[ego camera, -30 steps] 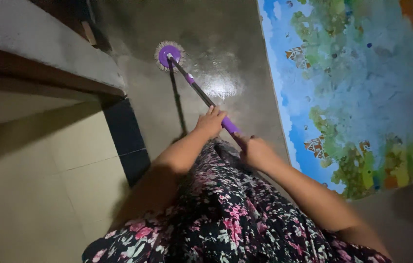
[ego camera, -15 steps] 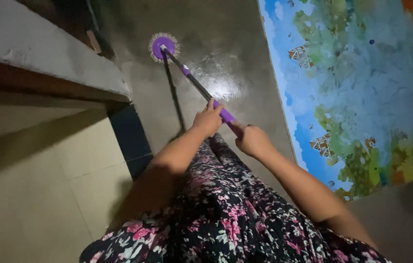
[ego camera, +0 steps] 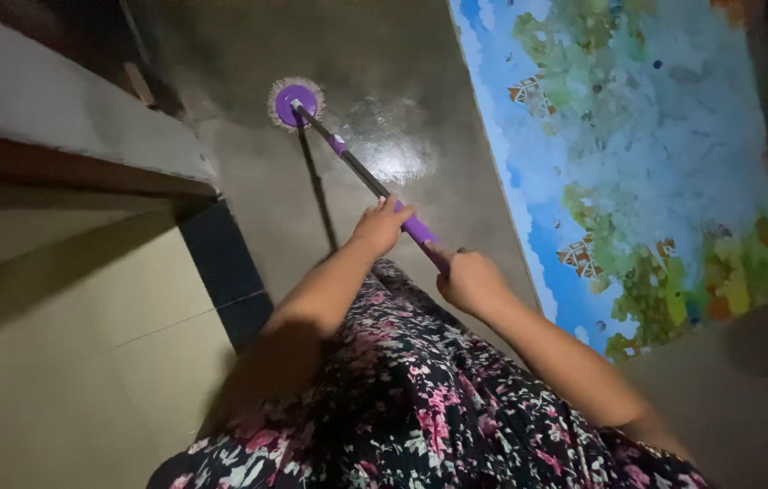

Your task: Mopping a floor using a purple mop and bucket.

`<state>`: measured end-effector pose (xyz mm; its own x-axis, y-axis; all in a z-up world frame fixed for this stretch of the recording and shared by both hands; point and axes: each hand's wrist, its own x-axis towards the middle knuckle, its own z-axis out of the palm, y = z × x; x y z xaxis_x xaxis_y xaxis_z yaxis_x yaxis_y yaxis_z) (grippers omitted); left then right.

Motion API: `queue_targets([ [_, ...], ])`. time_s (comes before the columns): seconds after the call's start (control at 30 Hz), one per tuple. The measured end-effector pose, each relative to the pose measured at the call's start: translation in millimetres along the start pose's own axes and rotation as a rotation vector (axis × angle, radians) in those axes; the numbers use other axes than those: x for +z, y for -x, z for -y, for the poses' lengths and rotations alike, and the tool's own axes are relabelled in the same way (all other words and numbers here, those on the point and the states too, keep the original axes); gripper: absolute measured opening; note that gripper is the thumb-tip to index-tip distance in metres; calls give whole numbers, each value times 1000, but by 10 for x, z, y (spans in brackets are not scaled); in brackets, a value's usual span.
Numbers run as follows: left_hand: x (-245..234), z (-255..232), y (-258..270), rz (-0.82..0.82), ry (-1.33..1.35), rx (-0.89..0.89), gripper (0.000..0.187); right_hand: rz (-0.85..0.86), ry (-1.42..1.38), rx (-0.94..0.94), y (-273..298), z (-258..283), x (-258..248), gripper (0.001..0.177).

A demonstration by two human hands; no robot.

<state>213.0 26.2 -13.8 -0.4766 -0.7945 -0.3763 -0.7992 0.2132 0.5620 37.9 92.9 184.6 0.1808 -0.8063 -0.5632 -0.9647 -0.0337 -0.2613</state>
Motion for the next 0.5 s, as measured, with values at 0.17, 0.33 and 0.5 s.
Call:
queue_targets([
  [0.17,222,-278,27,16,-32,25,56,-1,48,-6,220,-355,209,58],
  [0.33,418,-552,0,61,-70,71,49,19,37,21,466,-632,250,68],
  [0.5,681,-781,15,58,-23,168,50,102,41,49,818,-787,136,68],
])
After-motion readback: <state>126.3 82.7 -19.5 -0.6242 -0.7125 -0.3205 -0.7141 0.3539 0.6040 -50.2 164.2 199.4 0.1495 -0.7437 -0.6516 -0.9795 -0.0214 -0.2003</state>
